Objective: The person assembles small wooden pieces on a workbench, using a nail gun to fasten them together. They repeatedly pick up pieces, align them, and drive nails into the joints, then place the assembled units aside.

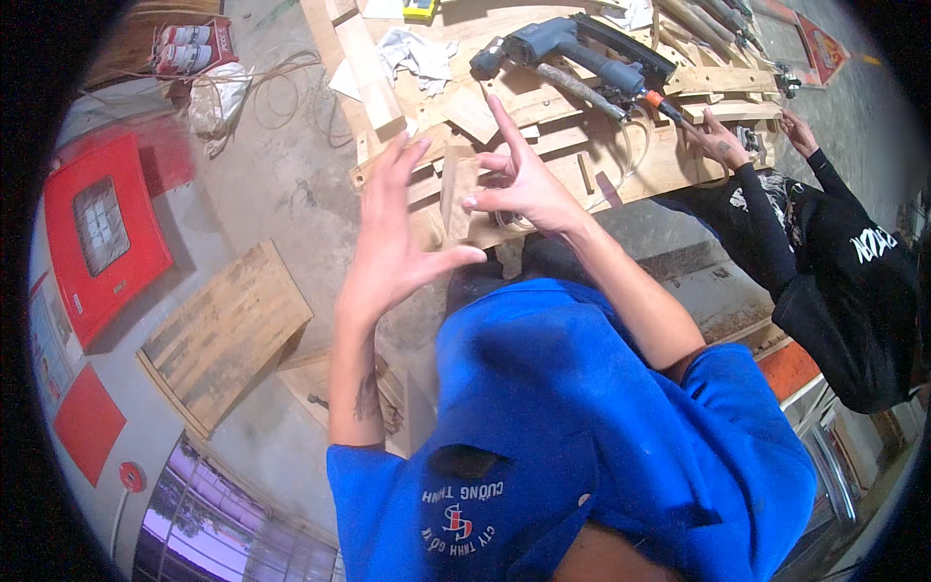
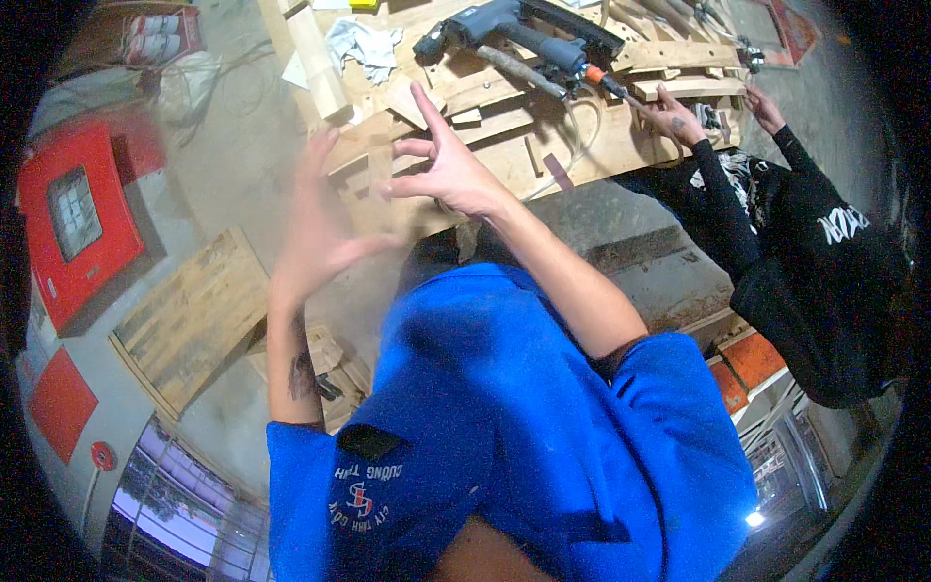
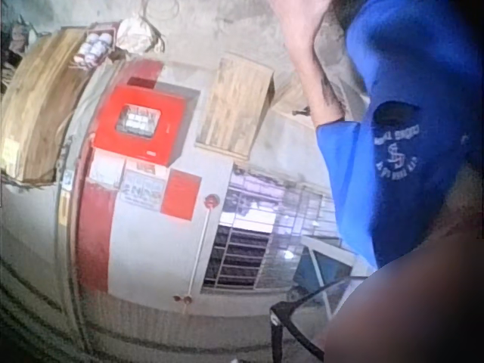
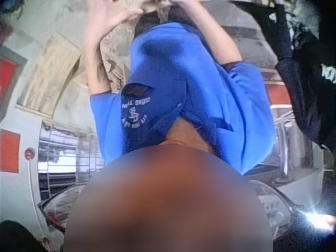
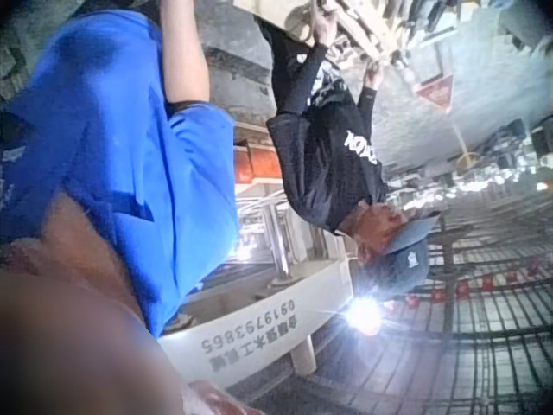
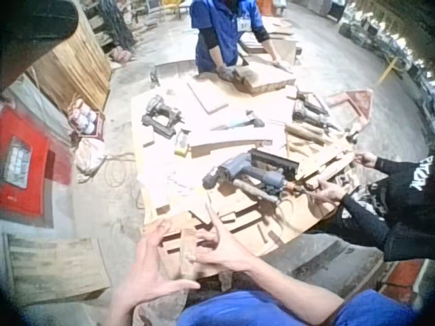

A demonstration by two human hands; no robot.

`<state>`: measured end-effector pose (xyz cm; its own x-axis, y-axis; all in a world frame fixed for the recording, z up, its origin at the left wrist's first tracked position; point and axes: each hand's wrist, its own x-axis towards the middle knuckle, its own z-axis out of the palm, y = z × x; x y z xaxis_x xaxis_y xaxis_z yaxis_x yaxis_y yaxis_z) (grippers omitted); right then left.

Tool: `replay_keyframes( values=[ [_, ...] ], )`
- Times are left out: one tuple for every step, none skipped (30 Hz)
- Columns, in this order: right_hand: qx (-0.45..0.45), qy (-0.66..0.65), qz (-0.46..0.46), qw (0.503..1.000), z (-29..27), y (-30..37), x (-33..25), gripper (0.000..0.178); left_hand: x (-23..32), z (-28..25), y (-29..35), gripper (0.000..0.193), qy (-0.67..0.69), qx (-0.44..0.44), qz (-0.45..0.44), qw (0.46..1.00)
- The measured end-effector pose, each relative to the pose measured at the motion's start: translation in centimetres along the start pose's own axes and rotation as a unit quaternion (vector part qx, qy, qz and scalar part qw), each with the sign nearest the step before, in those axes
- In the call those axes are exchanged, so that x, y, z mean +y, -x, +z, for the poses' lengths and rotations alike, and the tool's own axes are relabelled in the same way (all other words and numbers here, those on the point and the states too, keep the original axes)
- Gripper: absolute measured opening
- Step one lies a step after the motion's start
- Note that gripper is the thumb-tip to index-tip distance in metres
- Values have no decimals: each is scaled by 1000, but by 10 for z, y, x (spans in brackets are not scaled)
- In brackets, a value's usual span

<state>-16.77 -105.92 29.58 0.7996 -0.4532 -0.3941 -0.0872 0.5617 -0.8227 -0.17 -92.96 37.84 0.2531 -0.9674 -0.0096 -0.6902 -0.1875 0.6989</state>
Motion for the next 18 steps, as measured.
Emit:
replay_keyframes(
  values=[
    [3, -30, -8, 1000, -2, 5, 1, 138, 4, -2, 1, 91, 34, -16, -30, 999],
    [30, -51, 13, 998, -4, 7, 1, 138, 7, -3, 2, 86, 69, -33, -58, 995],
    [-25, -160, -15, 987, -6, 14, 2, 139, 11, -2, 3, 81, 103, -45, -105, 988],
    [-45, -174, -37, 983, -8, 18, 2, 139, 13, 0, 5, 77, 126, -42, -104, 986],
    [-55, -184, -50, 980, -9, 21, 3, 139, 17, 5, 6, 73, 144, -32, -120, 982],
    [-67, -194, -64, 977, -9, 22, 3, 139, 21, 10, 8, 69, 163, -25, -139, 977],
    [-71, -204, -52, 975, -11, 24, 2, 139, 22, 9, 9, 68, 150, -26, -135, 979],
    [-77, -203, -56, 974, -11, 25, 2, 140, 24, 10, 10, 67, 139, -32, -132, 981],
    [-82, -203, -61, 974, -12, 25, 1, 140, 26, 11, 10, 65, 130, -32, -132, 982],
    [-88, -205, -69, 972, -14, 24, 0, 140, 28, 11, 10, 64, 120, -33, -125, 984],
    [-89, -215, -70, 970, -14, 24, -1, 139, 30, 11, 10, 64, 112, -29, -119, 986],
    [-89, -228, -76, 967, -15, 23, -1, 138, 31, 10, 9, 63, 105, -23, -113, 988],
    [-100, -232, -85, 964, -16, 23, -2, 136, 32, 8, 10, 63, 116, -33, -109, 987],
    [-85, -255, -75, 960, -15, 23, -2, 134, 33, 6, 9, 64, 127, -41, -103, 986],
    [-82, -269, -69, 957, -15, 23, -2, 132, 33, 3, 8, 64, 139, -50, -98, 984],
    [-62, -295, -72, 951, -14, 23, -1, 129, 33, 1, 7, 63, 155, -55, -104, 981],
    [-53, -308, -68, 947, -13, 24, -1, 127, 31, -2, 5, 62, 172, -59, -112, 977],
    [-28, -334, -74, 939, -10, 25, 0, 124, 30, -3, 3, 61, 183, -63, -125, 973]
  ],
)
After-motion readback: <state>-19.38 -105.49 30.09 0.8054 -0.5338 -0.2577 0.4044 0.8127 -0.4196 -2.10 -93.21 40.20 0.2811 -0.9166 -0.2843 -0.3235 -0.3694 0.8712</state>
